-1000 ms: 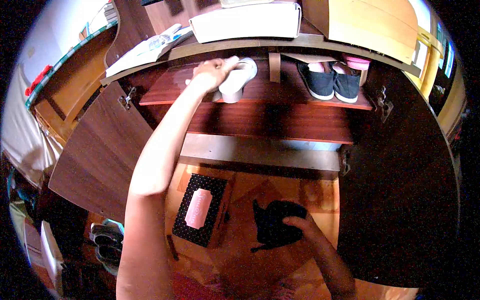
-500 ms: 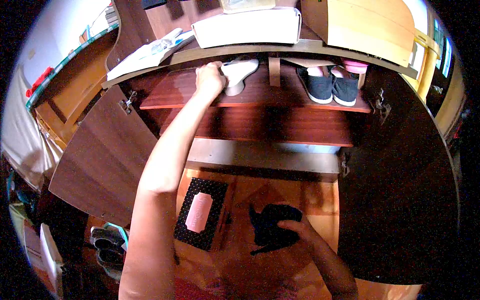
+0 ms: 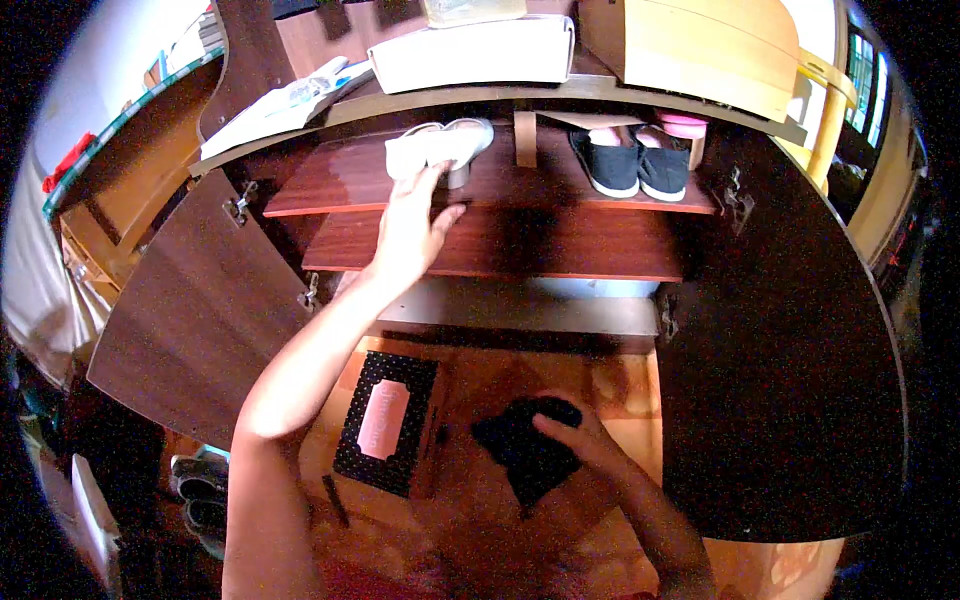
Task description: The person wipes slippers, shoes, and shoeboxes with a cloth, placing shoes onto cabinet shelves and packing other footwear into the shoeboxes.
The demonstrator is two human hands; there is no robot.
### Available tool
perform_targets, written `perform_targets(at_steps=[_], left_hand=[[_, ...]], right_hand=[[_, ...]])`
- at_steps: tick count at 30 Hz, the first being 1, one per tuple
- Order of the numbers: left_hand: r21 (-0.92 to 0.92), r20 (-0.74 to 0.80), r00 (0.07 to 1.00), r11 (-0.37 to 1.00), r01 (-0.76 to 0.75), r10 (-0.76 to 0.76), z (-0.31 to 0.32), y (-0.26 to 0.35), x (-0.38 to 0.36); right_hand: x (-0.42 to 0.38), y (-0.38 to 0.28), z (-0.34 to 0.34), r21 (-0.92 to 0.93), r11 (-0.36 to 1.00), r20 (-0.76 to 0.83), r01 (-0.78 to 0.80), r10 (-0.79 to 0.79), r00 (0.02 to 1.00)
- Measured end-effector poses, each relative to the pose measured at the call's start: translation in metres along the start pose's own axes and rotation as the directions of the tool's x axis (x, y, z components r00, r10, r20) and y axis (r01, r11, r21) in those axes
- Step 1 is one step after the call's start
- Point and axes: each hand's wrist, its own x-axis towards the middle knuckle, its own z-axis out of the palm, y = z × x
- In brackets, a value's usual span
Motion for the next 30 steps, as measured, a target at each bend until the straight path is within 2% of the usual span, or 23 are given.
perform_targets(at_steps=[1,2,4,5,6,7,8,9,10,12,14,15,16,17,19,20,22,24,25,26,28,29,30], left_hand=[[-0.094,0.094,0.993,0.993,0.076,-0.067,-0.003,0.006,-0.008],[-0.179,0.196,0.973,0.971,0.160,-0.124,-0.007,0.011,-0.015],[-0.196,0.199,0.974,0.970,0.143,-0.103,-0.006,0.016,-0.021],[-0.099,0.388,0.905,0.968,0.230,-0.175,-0.006,0.019,-0.022],[0.016,0.550,0.797,0.957,0.289,-0.250,-0.005,0.023,-0.021],[0.027,0.572,0.767,0.941,0.338,-0.292,0.002,0.027,-0.020],[0.025,0.576,0.765,0.942,0.336,-0.288,0.019,0.023,-0.024],[-0.301,0.448,0.873,0.888,0.349,-0.191,0.030,0.029,-0.022],[-0.349,0.336,0.935,0.908,0.232,-0.110,0.037,0.033,-0.023],[-0.371,0.089,0.994,0.928,-0.023,0.060,0.045,0.049,-0.022],[-0.305,0.396,0.917,0.937,0.171,-0.038,0.054,0.058,-0.014],[-0.215,0.522,0.852,0.960,0.181,-0.044,0.063,0.058,-0.012],[-0.220,0.527,0.849,0.959,0.181,-0.039,0.074,0.058,-0.016],[-0.203,0.518,0.855,0.964,0.169,-0.040,0.088,0.056,-0.022],[-0.191,0.513,0.857,0.969,0.158,-0.039,0.112,0.051,-0.037],[-0.180,0.560,0.828,0.970,0.164,-0.036,0.122,0.047,-0.047],[-0.171,0.614,0.788,0.970,0.175,-0.034,0.143,0.038,-0.073],[-0.181,0.630,0.765,0.933,0.312,-0.133,0.168,0.027,-0.106],[-0.205,0.531,0.844,0.955,0.212,-0.073,0.195,0.009,-0.132],[-0.206,0.540,0.838,0.954,0.216,-0.073,0.207,0.002,-0.144],[-0.105,0.638,0.740,0.928,0.358,-0.214,0.223,-0.012,-0.162],[-0.101,0.646,0.733,0.929,0.357,-0.211,0.232,-0.021,-0.168],[-0.103,0.624,0.721,0.883,0.458,-0.301,0.248,-0.027,-0.172]], right_hand=[[0.001,0.002,-0.001,-0.078,0.997,0.011,-0.006,0.007,1.000],[0.001,-0.001,0.001,-0.077,0.997,0.005,-0.005,0.006,1.000],[-0.001,-0.005,0.008,-0.115,0.991,-0.125,0.064,-0.078,0.989],[0.000,-0.004,0.006,-0.114,0.992,-0.133,0.057,-0.072,0.988],[0.005,-0.001,0.002,-0.076,0.997,-0.145,0.018,-0.028,0.989],[0.008,0.003,-0.001,-0.036,0.999,-0.154,-0.020,0.014,0.988],[0.009,0.005,-0.002,-0.033,0.999,-0.159,-0.021,0.015,0.987],[0.007,0.008,-0.002,0.093,0.995,-0.150,-0.030,0.043,0.988],[0.006,0.010,-0.001,0.219,0.975,-0.139,-0.038,0.070,0.988],[-0.002,0.004,-0.001,0.212,0.976,-0.114,-0.053,0.078,0.990],[-0.010,-0.003,-0.002,0.203,0.977,-0.091,-0.067,0.087,0.992],[-0.013,-0.006,-0.002,0.096,0.995,-0.088,-0.040,0.048,0.995],[-0.015,-0.006,-0.003,-0.013,1.000,-0.081,-0.012,0.011,0.997],[-0.015,-0.001,-0.006,-0.008,1.000,-0.087,-0.016,0.015,0.996],[-0.013,0.014,-0.013,0.098,0.984,-0.081,-0.148,0.156,0.984],[-0.013,0.016,-0.015,0.105,0.982,-0.086,-0.155,0.164,0.983],[-0.012,0.020,-0.018,0.088,0.989,-0.198,-0.119,0.135,0.971],[-0.018,0.019,-0.024,0.156,0.972,-0.195,-0.177,0.206,0.959],[-0.022,0.018,-0.023,0.214,0.953,-0.195,-0.215,0.258,0.946],[-0.026,0.018,-0.023,0.221,0.950,-0.196,-0.222,0.266,0.944],[-0.033,0.015,-0.027,0.043,0.966,-0.221,-0.257,0.260,0.940],[-0.038,0.011,-0.026,0.054,0.964,-0.221,-0.260,0.265,0.939],[-0.043,-0.001,-0.038,0.075,0.968,-0.192,-0.239,0.249,0.949]])
